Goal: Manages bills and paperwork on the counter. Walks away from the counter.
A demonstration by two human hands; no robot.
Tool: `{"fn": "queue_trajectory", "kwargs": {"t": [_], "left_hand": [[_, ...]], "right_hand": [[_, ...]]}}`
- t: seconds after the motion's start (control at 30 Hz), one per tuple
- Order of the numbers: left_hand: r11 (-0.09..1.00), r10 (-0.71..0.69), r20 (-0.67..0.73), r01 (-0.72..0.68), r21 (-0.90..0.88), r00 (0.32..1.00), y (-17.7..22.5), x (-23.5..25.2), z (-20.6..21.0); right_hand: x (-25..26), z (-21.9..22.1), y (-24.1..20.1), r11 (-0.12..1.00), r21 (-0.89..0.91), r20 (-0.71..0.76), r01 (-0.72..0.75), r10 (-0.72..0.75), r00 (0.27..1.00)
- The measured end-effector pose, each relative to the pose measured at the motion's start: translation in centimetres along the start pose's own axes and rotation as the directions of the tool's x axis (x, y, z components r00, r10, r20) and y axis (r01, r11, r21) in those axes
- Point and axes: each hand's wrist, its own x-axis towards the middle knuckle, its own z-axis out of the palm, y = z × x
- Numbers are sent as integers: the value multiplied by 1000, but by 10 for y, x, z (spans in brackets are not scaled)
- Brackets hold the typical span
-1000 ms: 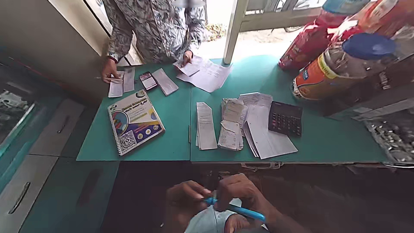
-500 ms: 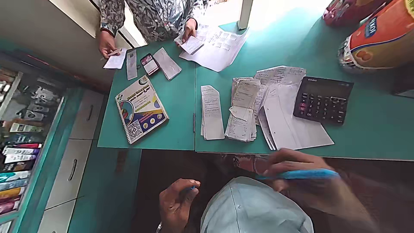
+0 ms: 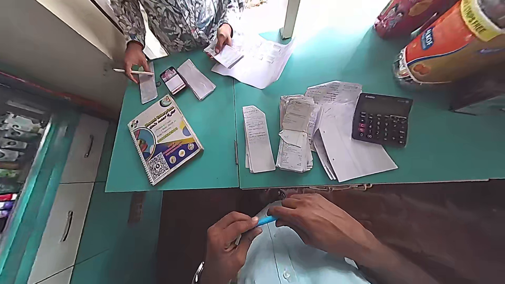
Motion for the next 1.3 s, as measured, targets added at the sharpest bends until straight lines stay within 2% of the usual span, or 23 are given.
{"fn": "queue_trajectory", "kwargs": {"t": [0.07, 0.17, 0.3, 0.37, 0.43, 0.5, 0.53, 0.6, 0.67, 0.7, 0.8, 0.87, 0.93, 1.03, 1.1, 1.17, 1.3], "left_hand": [[998, -22, 96, 16, 61, 995, -3, 3, -3], [994, -11, 138, -4, 107, 990, -10, 12, -12], [999, 21, 160, -29, 42, 987, -10, 30, -32], [998, -3, 108, 9, -57, 994, -15, 43, -41], [993, 0, -65, -8, -119, 998, -28, 60, -44], [999, 25, -154, -30, -29, 988, -45, 78, -42], [997, 29, -122, -20, 79, 992, -55, 88, -39], [938, 26, 66, -47, 344, 997, -78, 107, -26], [840, -10, 251, -128, 527, 968, -97, 124, -9], [810, -27, 306, -159, 565, 952, -103, 131, -2], [788, -114, 389, -156, 596, 914, -114, 151, 9], [780, -194, 402, -108, 616, 895, -119, 158, 8], [761, -258, 411, -78, 644, 874, -123, 160, 7], [739, -283, 392, -61, 670, 875, -130, 155, 9], [733, -268, 361, -55, 678, 893, -133, 150, 12], [722, -266, 326, -38, 691, 907, -132, 147, 14], [704, -289, 274, 9, 710, 917, -127, 137, 23]], "right_hand": [[13, 2, -9, 1000, -14, 51, -13, 13, 999], [31, 4, -16, 998, -59, 48, -38, 41, 998], [41, 4, -13, 999, -37, -19, -35, 34, 999], [35, 0, -13, 996, -22, -87, -85, 83, 993], [20, -3, -10, 986, 92, -224, -139, 156, 962], [2, 0, -4, 930, 346, -373, -125, 259, 891], [-5, 3, 0, 879, 472, -445, -66, 302, 843], [-13, 7, 9, 766, 638, -546, 77, 380, 747], [-16, 8, 12, 722, 675, -606, 153, 424, 674], [-15, 7, 13, 721, 672, -637, 167, 449, 627], [-2, 8, 14, 672, 694, -685, 258, 508, 521], [14, 17, 21, 721, 652, -709, 235, 470, 525], [35, 34, 34, 815, 557, -727, 161, 384, 569], [51, 64, 62, 958, 241, -664, -155, 279, 694], [48, 74, 77, 956, -1, -616, -293, 230, 753], [41, 75, 88, 943, -81, -619, -322, 206, 758], [24, 59, 103, 948, -103, -605, -302, 181, 775]]}}
